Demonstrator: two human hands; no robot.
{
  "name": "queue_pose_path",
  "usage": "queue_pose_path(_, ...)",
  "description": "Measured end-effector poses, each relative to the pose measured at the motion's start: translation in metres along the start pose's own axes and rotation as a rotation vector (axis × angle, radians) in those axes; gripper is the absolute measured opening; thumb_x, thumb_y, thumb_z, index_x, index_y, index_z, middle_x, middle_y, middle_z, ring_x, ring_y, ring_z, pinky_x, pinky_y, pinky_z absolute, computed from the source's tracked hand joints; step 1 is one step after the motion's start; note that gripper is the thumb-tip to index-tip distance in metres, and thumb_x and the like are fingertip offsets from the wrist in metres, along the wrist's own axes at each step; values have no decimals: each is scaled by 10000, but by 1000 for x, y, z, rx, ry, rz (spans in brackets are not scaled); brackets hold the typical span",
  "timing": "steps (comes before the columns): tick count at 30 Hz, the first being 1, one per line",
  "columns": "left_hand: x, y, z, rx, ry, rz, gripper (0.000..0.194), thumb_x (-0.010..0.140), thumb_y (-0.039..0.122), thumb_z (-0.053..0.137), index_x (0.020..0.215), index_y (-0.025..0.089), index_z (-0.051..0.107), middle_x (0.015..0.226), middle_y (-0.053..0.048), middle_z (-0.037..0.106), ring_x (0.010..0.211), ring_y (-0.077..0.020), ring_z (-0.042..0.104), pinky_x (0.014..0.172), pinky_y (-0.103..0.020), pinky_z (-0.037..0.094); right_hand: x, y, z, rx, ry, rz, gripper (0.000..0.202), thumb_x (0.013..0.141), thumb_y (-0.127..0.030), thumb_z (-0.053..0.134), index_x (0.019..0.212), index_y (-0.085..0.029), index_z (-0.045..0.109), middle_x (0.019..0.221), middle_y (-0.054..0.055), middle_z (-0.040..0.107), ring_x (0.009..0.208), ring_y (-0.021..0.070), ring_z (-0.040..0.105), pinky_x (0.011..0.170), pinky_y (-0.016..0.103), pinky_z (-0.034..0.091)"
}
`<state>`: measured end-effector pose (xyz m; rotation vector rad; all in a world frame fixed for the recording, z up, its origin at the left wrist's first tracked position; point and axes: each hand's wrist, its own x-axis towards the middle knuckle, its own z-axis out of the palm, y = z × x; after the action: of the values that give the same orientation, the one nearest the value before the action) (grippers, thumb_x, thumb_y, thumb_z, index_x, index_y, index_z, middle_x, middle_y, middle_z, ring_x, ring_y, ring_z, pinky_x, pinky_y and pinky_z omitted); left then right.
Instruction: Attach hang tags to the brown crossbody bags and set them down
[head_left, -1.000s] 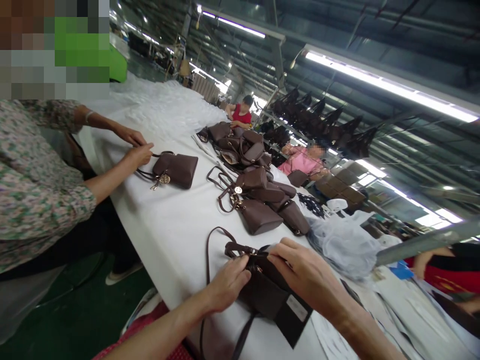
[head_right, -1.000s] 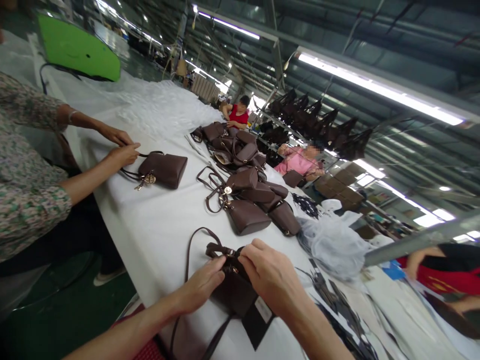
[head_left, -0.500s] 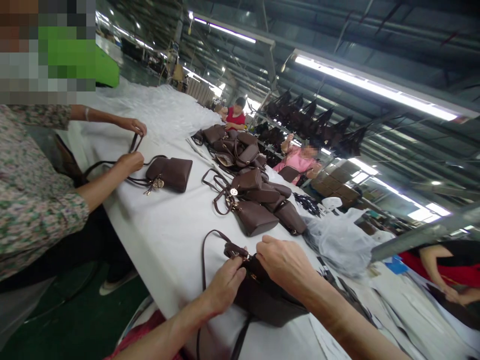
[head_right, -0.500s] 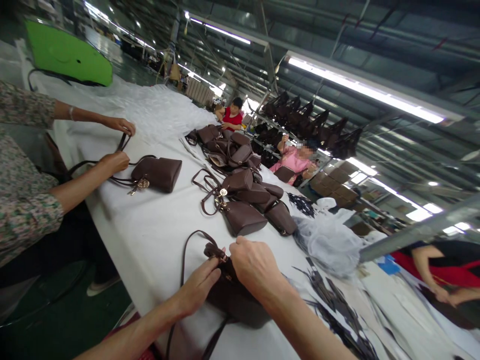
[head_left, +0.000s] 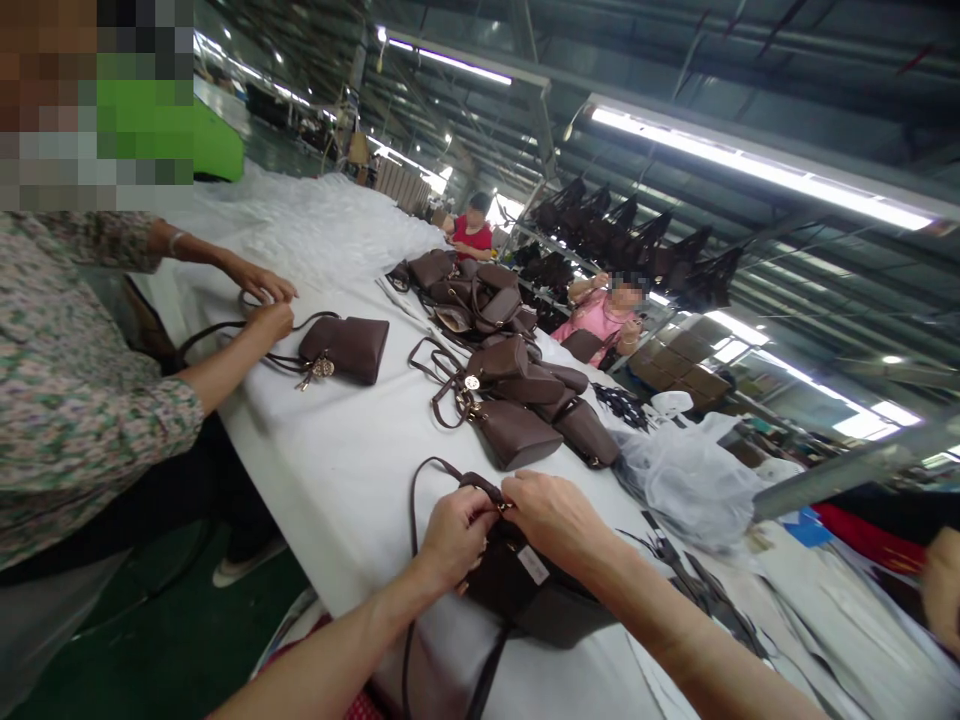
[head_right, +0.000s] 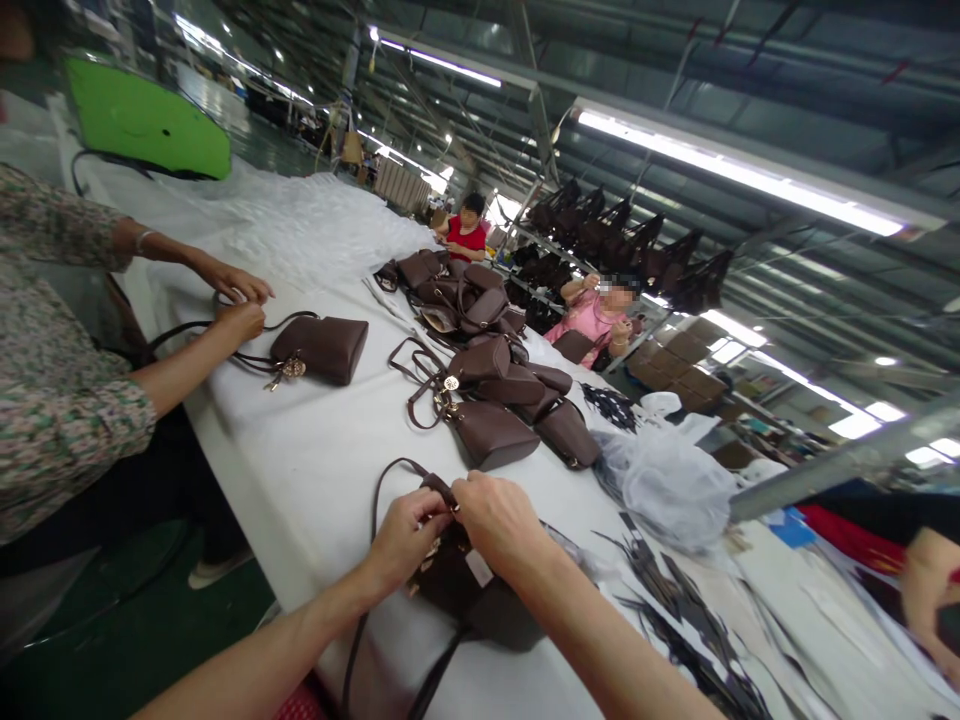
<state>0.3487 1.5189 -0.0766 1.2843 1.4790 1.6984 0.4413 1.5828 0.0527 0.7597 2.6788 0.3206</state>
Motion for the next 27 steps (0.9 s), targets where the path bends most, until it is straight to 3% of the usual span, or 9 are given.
queue_pose_path(5,-2,11,-31,169,-107,166,180,796,115,508,677,188,622,726,-13,627,732,-160,556,678,-259,393,-6,10,-1,325,133,-166,129,840,-124,582,935,-164,660,865,42,675,803,165,616,696,243,400)
queue_pose_path(8,-1,21,-37,225,-100,233,200,816,104,479,738,189,642,776,-31,636,769,-168,562,708,-269,407,-4,9,3,364,167,-203,190,872,-113,519,894,-177,697,838,39,670,778,149,608,694,236,392)
queue_pose_path(16,11,33,-26,206,-23,258,205,821,106,455,670,183,571,709,-20,574,716,-155,531,663,-266,391,3,13,14,283,231,-126,194,859,-162,529,862,-209,717,844,27,682,776,148,622,606,240,320)
queue_pose_path(27,16,16,-9,-56,39,78,175,818,197,508,672,169,600,675,-8,582,661,-136,537,628,-241,414,6,18,15,261,258,-105,205,812,-130,526,774,-200,715,784,23,683,699,130,603,564,249,280)
